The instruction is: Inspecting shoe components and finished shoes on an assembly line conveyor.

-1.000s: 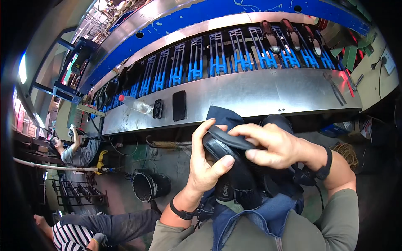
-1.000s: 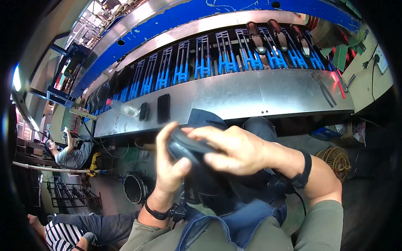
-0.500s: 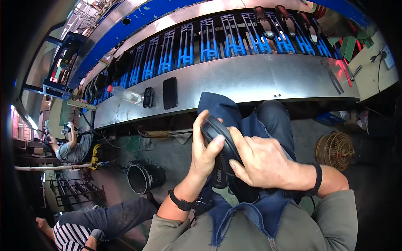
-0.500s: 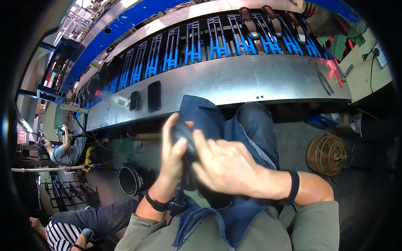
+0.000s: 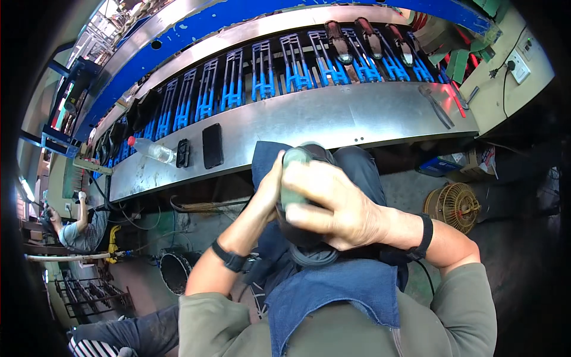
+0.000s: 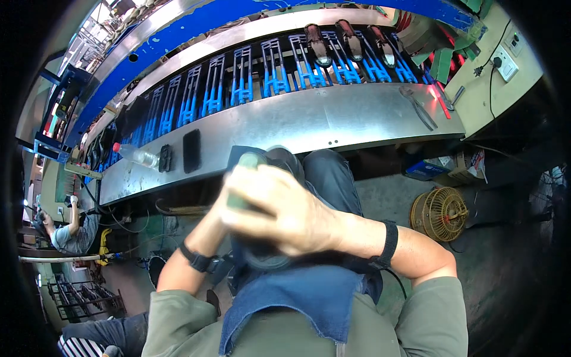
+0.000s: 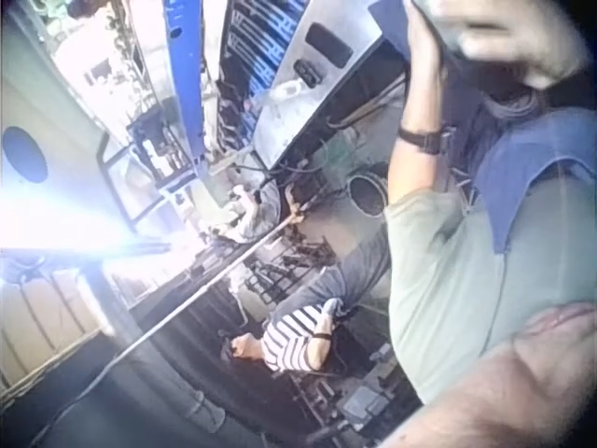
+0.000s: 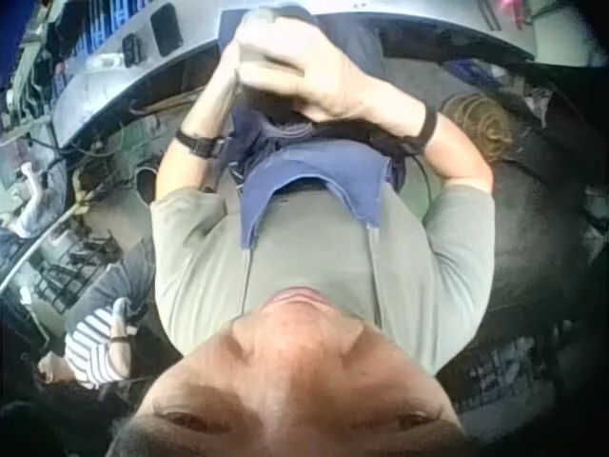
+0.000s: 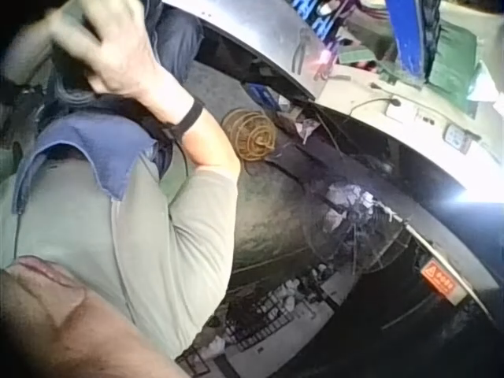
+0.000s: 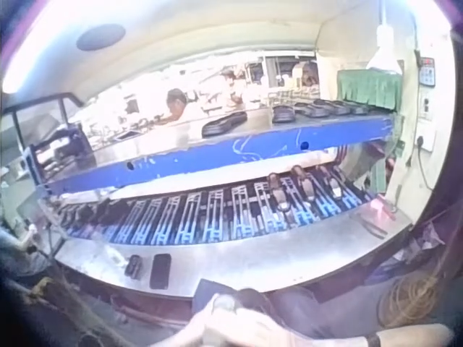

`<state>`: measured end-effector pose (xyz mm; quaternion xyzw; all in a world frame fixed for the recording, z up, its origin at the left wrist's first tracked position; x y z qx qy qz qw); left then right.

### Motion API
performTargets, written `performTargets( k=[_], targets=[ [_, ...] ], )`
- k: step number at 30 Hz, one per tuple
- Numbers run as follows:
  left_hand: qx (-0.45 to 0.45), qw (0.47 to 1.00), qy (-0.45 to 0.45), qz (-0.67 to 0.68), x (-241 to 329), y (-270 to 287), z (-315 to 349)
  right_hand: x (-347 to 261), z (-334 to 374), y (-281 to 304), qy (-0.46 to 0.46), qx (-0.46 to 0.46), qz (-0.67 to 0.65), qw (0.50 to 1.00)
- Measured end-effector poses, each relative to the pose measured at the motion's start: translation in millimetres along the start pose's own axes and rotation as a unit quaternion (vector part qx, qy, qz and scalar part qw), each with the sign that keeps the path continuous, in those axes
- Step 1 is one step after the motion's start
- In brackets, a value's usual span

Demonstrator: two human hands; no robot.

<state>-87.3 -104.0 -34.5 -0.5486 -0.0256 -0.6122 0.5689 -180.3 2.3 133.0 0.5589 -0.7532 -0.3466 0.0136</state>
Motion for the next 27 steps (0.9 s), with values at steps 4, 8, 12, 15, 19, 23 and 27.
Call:
performTargets(
  k=[4, 8, 12, 15, 19, 23, 27],
  targets=[
    [0.102, 0.857, -0.217, -0.456, 28, 41, 42, 75, 0, 10, -0.39, 0.002, -0.157, 0.907],
    [0.106, 0.956, -0.244, -0.121, 1, 10, -12, 193, 125, -75, -0.653, -0.017, -0.318, 0.687],
    [0.064, 0.992, -0.075, -0.074, 6, 6, -56, 203, 115, -42, -0.624, 0.065, -0.342, 0.699],
    [0.05, 0.993, -0.057, -0.092, 6, 6, -57, 202, 102, -40, -0.595, 0.009, -0.342, 0.728],
    [-0.189, 0.885, -0.176, -0.388, 9, -66, 20, 106, 59, -22, -0.337, -0.33, -0.176, 0.864],
    [-0.403, 0.713, -0.241, -0.521, -51, -118, 113, -15, 91, -22, -0.125, -0.346, -0.13, 0.921],
    [-0.319, 0.66, -0.325, -0.597, -41, -98, 71, 40, 103, -27, -0.123, -0.308, -0.087, 0.939]
  ],
)
Point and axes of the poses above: each hand's wrist, its own z-axis away from the middle knuckle, its own y-axis out of the back of the hand, x = y × z, the point moved 9 cm from there along -z, towards the middle knuckle, and after that the axes turned 3 degrees about z, right-handed, at the moved point
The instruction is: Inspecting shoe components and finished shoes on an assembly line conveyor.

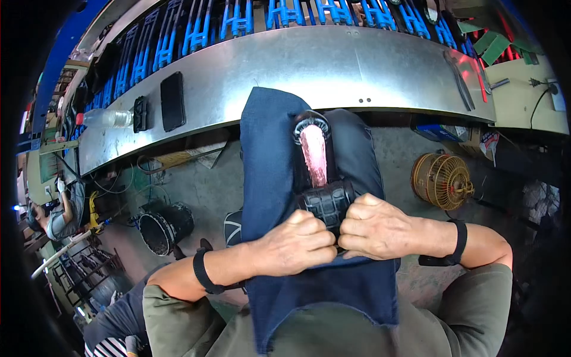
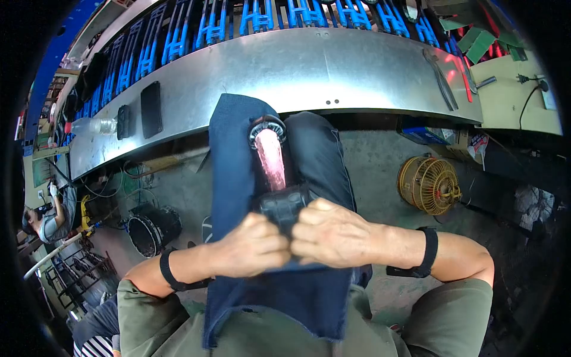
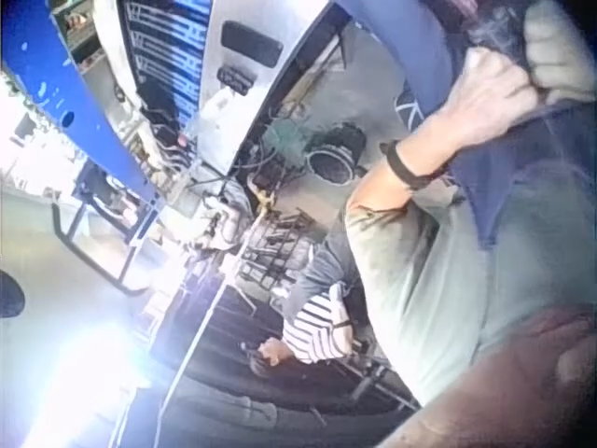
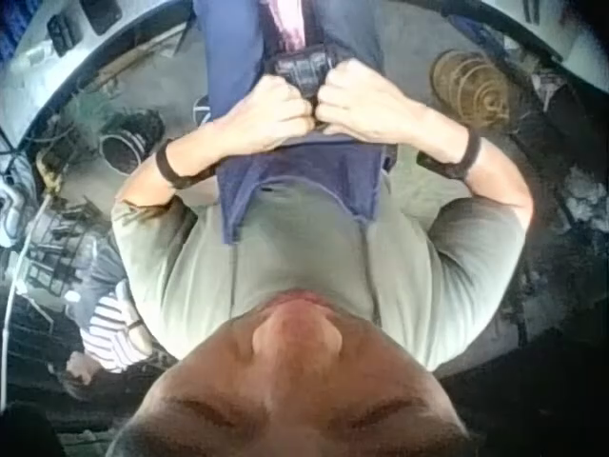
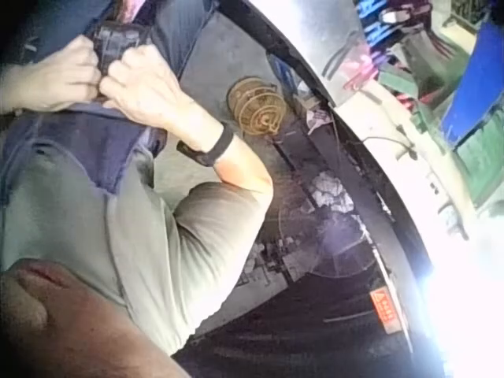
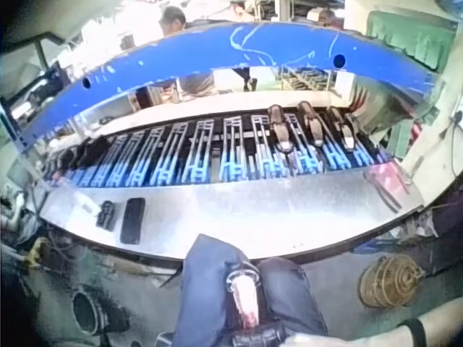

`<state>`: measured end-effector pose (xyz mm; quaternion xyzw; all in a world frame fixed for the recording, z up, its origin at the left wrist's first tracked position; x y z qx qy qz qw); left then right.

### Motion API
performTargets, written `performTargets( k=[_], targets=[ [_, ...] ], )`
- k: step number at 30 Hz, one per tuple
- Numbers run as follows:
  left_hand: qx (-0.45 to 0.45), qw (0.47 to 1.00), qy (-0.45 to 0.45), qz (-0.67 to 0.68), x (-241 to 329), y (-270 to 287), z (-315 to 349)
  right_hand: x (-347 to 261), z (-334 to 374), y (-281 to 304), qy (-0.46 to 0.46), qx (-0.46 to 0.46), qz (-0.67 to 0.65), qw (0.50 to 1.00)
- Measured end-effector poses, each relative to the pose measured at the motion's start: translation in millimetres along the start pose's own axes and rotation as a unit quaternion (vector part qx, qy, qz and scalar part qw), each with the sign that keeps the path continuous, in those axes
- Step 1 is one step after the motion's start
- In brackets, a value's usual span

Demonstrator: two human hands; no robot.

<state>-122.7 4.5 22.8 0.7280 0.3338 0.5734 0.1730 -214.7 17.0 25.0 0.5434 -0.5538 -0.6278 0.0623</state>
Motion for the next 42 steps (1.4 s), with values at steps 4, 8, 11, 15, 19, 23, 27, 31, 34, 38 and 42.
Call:
performTargets(
  k=[4, 8, 11, 15, 19, 23, 27, 31, 34, 38, 42],
  targets=[
    [0.093, 0.993, 0.04, 0.056, -37, 33, 5, 38, -17, 24, -0.02, 0.064, -0.075, 0.995],
    [0.175, 0.966, 0.111, 0.155, -71, 61, 6, 72, -33, 41, -0.064, 0.097, -0.165, 0.98],
    [0.23, 0.935, 0.144, 0.227, -94, 78, 2, 107, -49, 57, -0.119, 0.111, -0.262, 0.951],
    [0.264, 0.853, 0.301, 0.335, -145, 87, 2, 151, -52, 54, -0.235, 0.129, -0.281, 0.922],
    [0.253, 0.83, 0.36, 0.343, -171, 80, 2, 175, -50, 42, -0.289, 0.13, -0.252, 0.915],
    [0.257, 0.834, 0.367, 0.322, -180, 79, 2, 181, -49, 39, -0.305, 0.137, -0.21, 0.919],
    [0.217, 0.866, 0.381, 0.242, -179, 87, -2, 181, -50, 32, -0.328, 0.127, -0.197, 0.915],
    [0.235, 0.89, 0.315, 0.231, -184, 95, -10, 193, -38, 23, -0.439, 0.16, -0.28, 0.839],
    [0.216, 0.903, 0.266, 0.259, -145, 101, -12, 166, -23, 10, -0.334, 0.229, -0.468, 0.785],
    [0.258, 0.934, 0.089, 0.232, -60, 106, -10, 71, -33, 37, -0.157, 0.178, -0.461, 0.855],
    [0.195, 0.915, 0.163, 0.314, -60, 75, -6, 42, -36, 32, -0.121, 0.257, -0.395, 0.874]
  ],
)
Point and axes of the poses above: each hand's wrist, its own z-axis away from the middle knuckle, its own y-axis out of the back of the hand, x = y × z, the point moved 9 cm from there along -z, towards the middle knuckle, and after that the axes turned 3 degrees about z, right-handed, at the moved point
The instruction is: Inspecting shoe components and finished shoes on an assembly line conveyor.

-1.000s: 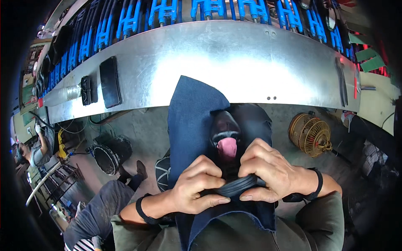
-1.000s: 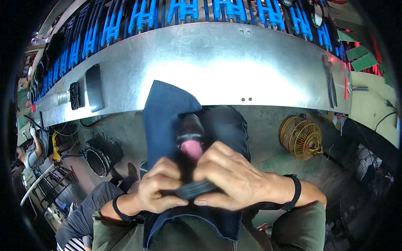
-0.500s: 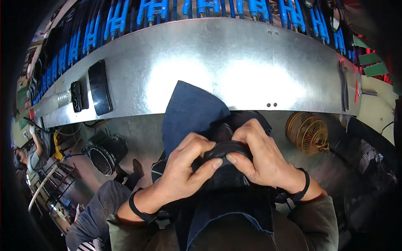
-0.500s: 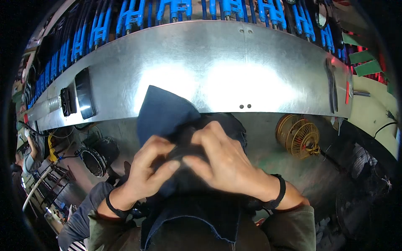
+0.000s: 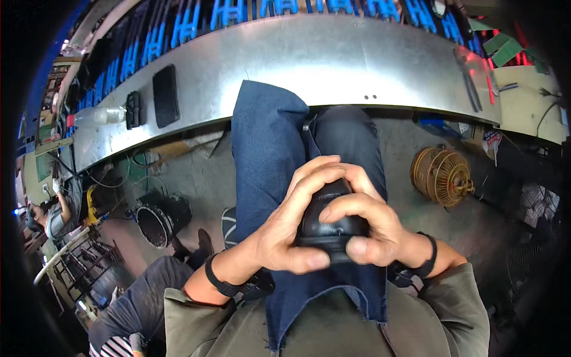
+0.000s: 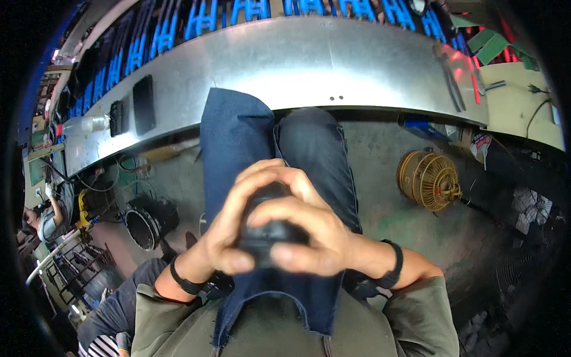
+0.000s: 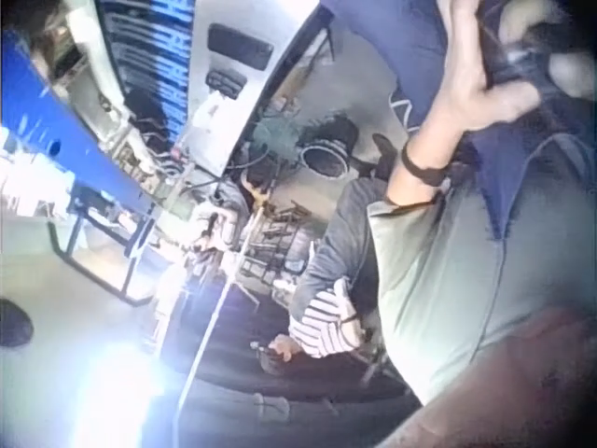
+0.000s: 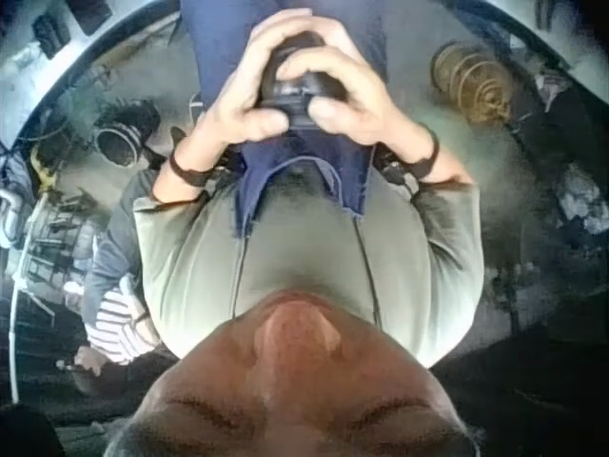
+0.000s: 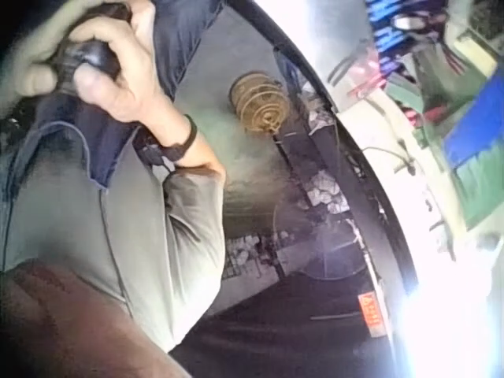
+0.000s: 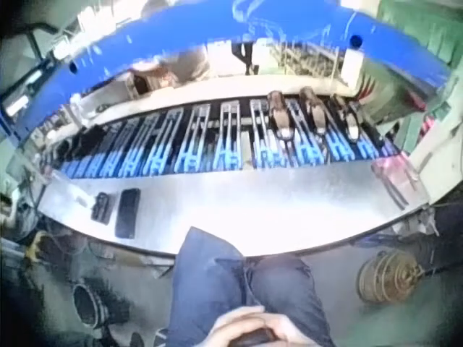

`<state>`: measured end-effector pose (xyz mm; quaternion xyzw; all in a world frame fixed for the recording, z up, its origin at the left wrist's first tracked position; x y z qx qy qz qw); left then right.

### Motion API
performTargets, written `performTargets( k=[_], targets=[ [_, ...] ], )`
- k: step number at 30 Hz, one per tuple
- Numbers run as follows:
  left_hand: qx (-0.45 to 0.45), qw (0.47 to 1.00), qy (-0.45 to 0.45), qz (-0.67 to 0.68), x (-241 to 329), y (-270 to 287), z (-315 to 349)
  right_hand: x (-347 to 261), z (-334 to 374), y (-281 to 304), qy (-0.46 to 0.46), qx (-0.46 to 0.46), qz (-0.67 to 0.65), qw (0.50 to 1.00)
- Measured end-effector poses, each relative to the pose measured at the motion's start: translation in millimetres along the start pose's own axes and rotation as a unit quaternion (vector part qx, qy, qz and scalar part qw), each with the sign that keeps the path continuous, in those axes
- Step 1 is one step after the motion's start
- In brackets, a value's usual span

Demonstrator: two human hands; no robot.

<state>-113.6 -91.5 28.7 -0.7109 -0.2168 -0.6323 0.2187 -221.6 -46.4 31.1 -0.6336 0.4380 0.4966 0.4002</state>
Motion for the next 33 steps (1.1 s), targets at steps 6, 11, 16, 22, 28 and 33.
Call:
performTargets(
  k=[6, 11, 16, 22, 28, 33],
  targets=[
    [0.074, 0.995, -0.003, 0.062, 31, 4, -16, -38, -22, 7, 0.069, 0.128, 0.038, 0.989],
    [-0.056, 0.859, -0.509, -0.01, 219, -22, 10, -176, -21, -20, 0.355, 0.071, -0.065, 0.93],
    [0.251, 0.957, -0.136, 0.057, 99, 67, -24, -74, -71, 24, 0.112, 0.229, -0.006, 0.967],
    [0.2, 0.973, -0.105, 0.034, 42, 6, 37, -67, -21, -3, 0.136, 0.043, 0.173, 0.974],
    [0.163, 0.963, -0.045, -0.211, -5, 21, -3, 31, -16, 26, -0.023, 0.127, 0.016, 0.992],
    [0.213, 0.976, 0.027, -0.032, -63, 35, -28, 75, -30, 57, -0.01, 0.146, 0.044, 0.988]
  ],
)
Point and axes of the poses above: each hand's wrist, its own z-axis away from the middle knuckle, its own y-axis out of the back of the hand, x = y × z, the point moved 9 cm from there along -z, towards the middle knuckle, and after that the axes turned 3 degrees about z, right-handed, at the moved point
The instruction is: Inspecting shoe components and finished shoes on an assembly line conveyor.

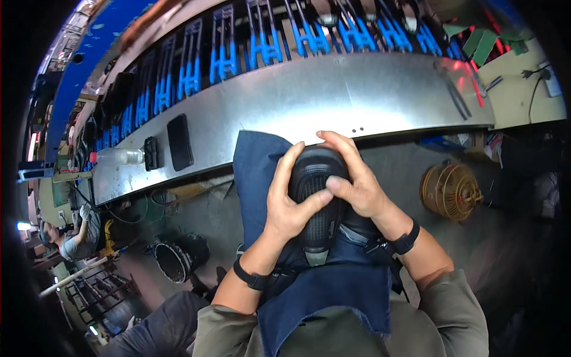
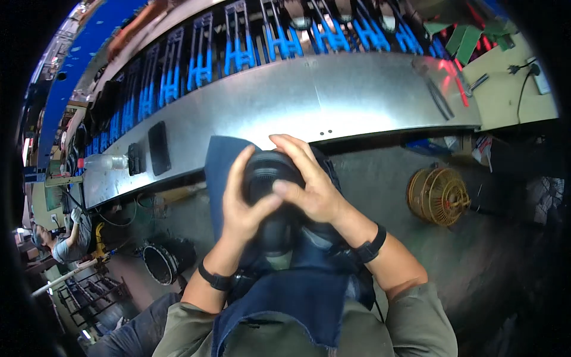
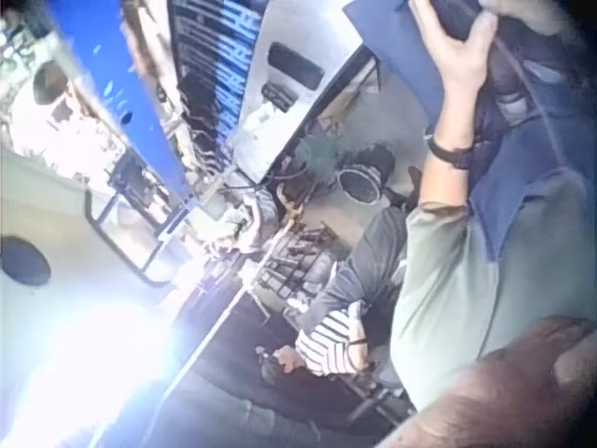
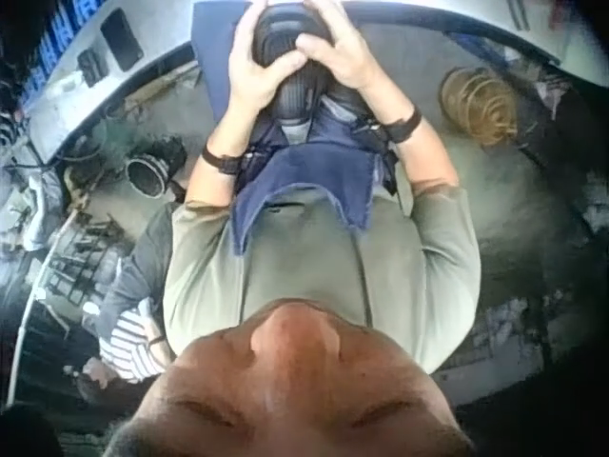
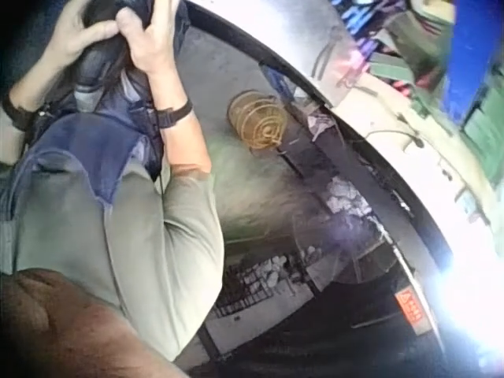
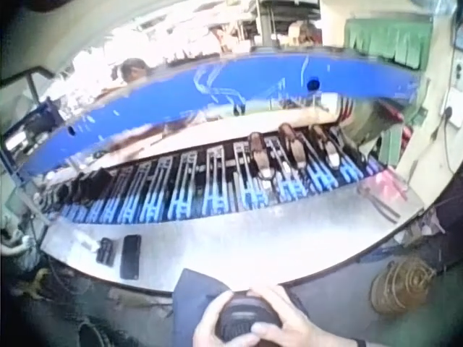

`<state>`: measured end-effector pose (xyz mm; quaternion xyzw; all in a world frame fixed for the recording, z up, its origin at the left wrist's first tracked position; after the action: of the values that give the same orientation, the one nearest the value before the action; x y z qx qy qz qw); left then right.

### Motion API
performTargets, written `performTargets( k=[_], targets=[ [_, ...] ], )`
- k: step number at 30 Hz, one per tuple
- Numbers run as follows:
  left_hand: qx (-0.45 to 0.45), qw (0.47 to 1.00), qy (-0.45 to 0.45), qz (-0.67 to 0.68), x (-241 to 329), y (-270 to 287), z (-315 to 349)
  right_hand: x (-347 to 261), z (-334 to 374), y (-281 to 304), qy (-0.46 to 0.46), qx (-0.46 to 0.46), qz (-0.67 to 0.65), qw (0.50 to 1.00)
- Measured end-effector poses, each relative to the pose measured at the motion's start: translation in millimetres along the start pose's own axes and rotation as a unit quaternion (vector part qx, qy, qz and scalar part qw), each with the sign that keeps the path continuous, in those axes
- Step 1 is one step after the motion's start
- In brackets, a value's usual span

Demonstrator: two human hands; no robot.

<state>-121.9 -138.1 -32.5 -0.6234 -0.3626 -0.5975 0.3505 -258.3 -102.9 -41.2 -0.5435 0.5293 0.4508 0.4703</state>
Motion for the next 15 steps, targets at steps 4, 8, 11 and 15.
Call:
performTargets(
  k=[4, 8, 11, 15],
  targets=[
    [0.031, 0.999, 0.013, -0.024, -17, -3, -13, 24, -6, 7, 0.002, 0.031, -0.049, 0.998],
    [0.04, 0.999, 0.035, -0.011, -24, -3, -14, 30, -9, 4, 0.005, 0.032, -0.038, 0.999],
    [0.047, 0.998, 0.032, -0.031, -24, 0, -13, 30, -8, 3, 0.009, 0.051, 0.027, 0.998],
    [0.103, 0.994, 0.045, -0.008, -17, 4, 9, 30, 14, -8, -0.026, 0.079, 0.033, 0.996]
  ],
)
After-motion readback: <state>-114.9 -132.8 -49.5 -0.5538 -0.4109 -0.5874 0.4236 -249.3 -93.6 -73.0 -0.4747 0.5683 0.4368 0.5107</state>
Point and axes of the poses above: each hand's wrist, its own z-axis away from the middle knuckle, its own y-axis out of the back of the hand, x = y × z, the point moved 9 cm from there along -z, towards the middle knuckle, and after that the axes turned 3 degrees about z, right-handed, at the moved point
